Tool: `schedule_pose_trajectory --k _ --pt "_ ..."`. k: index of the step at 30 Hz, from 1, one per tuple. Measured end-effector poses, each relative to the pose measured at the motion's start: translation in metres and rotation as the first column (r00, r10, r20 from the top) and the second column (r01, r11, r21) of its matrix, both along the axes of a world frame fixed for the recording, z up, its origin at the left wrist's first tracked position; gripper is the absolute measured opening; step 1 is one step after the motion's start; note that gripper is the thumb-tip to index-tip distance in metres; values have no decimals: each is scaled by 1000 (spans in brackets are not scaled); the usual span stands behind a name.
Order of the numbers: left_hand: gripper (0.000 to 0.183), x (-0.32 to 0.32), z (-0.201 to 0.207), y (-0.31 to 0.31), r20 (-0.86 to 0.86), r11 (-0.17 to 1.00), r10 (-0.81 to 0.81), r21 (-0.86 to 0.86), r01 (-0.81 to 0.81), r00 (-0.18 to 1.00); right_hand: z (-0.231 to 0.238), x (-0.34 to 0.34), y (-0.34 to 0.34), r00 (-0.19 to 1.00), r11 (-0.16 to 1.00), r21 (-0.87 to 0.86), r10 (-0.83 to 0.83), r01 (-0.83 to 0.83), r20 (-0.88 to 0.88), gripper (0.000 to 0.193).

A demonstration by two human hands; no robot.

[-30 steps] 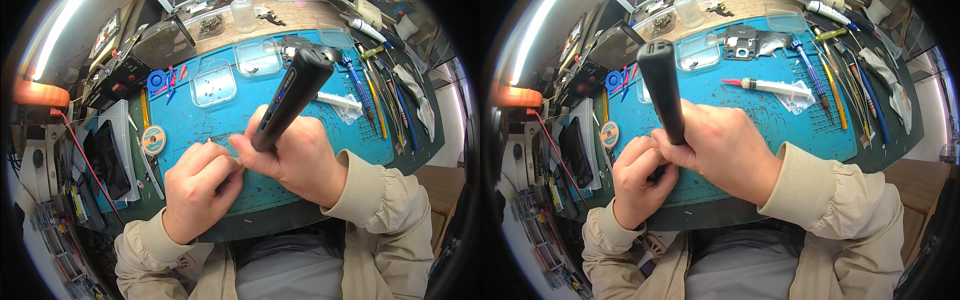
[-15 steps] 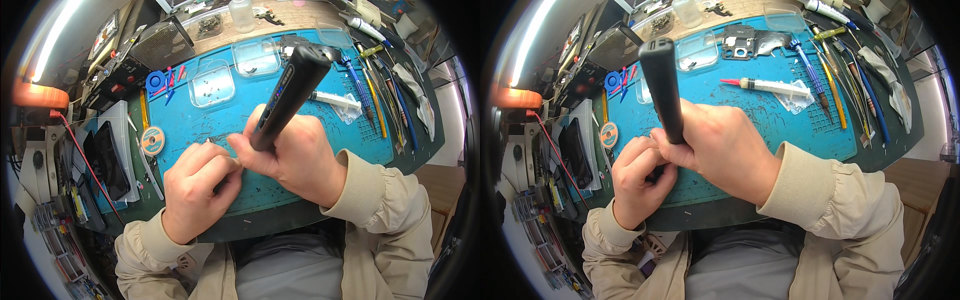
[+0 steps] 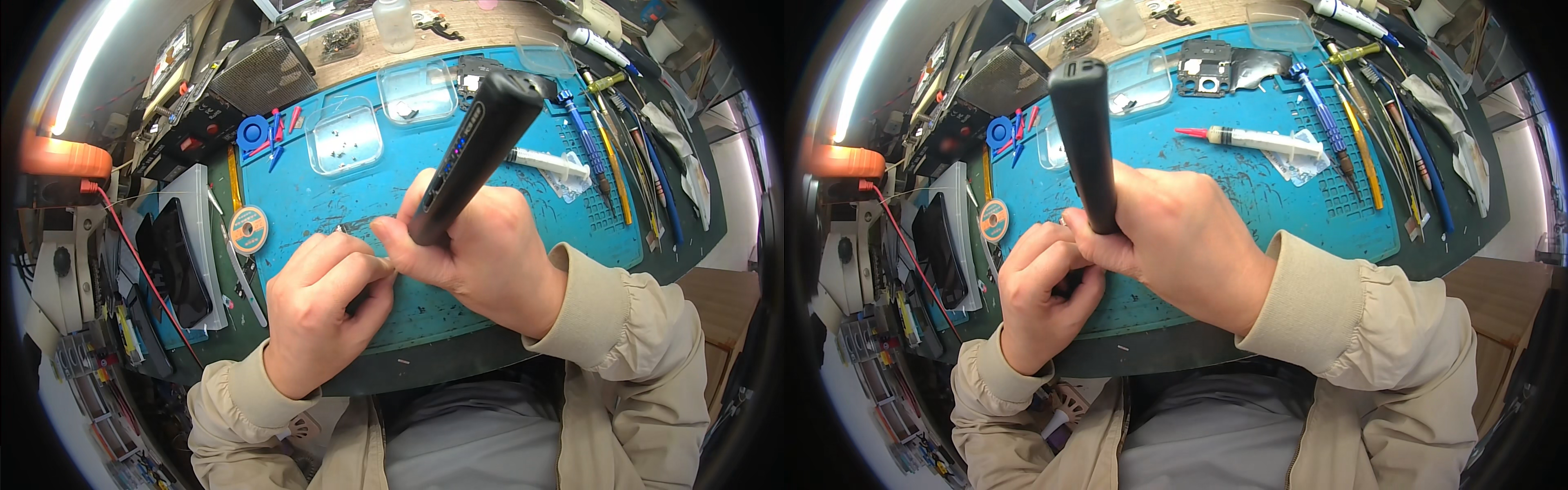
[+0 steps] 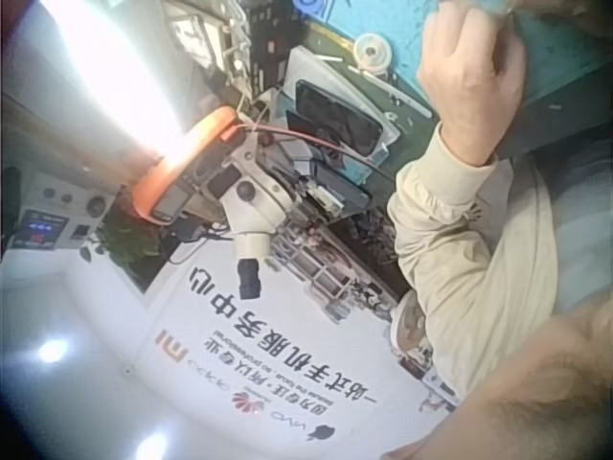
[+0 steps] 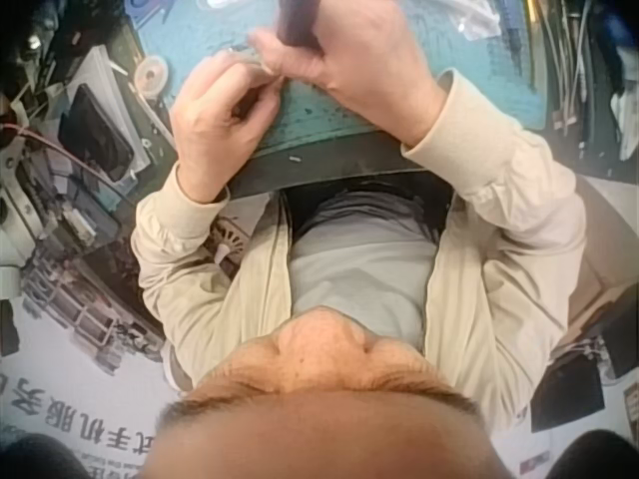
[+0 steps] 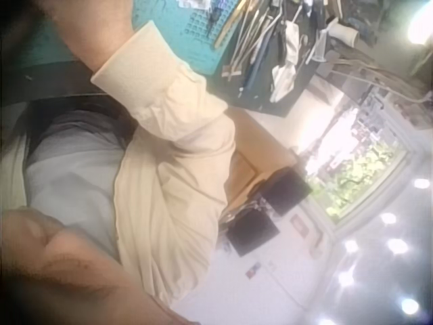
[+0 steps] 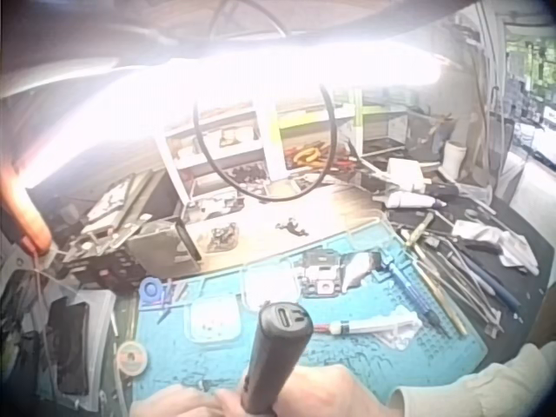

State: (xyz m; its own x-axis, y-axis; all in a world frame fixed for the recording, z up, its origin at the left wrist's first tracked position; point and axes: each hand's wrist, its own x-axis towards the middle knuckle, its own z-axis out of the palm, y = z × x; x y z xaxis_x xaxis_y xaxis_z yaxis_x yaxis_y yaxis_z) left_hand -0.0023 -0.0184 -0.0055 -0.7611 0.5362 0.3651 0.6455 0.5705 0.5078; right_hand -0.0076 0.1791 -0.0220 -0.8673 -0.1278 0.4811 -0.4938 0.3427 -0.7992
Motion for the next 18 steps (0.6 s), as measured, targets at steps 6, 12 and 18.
schedule_pose_trajectory --k 6,12,18 --pt "21 0 0 0 10 1000 -3 8 3 1000 1 0 0 1000 1000 2 -2 2 1 24" --pt "21 0 1 0 11 1000 -5 3 4 1000 1 0 0 1000 1000 4 -4 4 6 24" --pt "20 0 0 0 9 1000 -4 9 4 1000 1 1 0 1000 1000 5 -2 2 2 24"
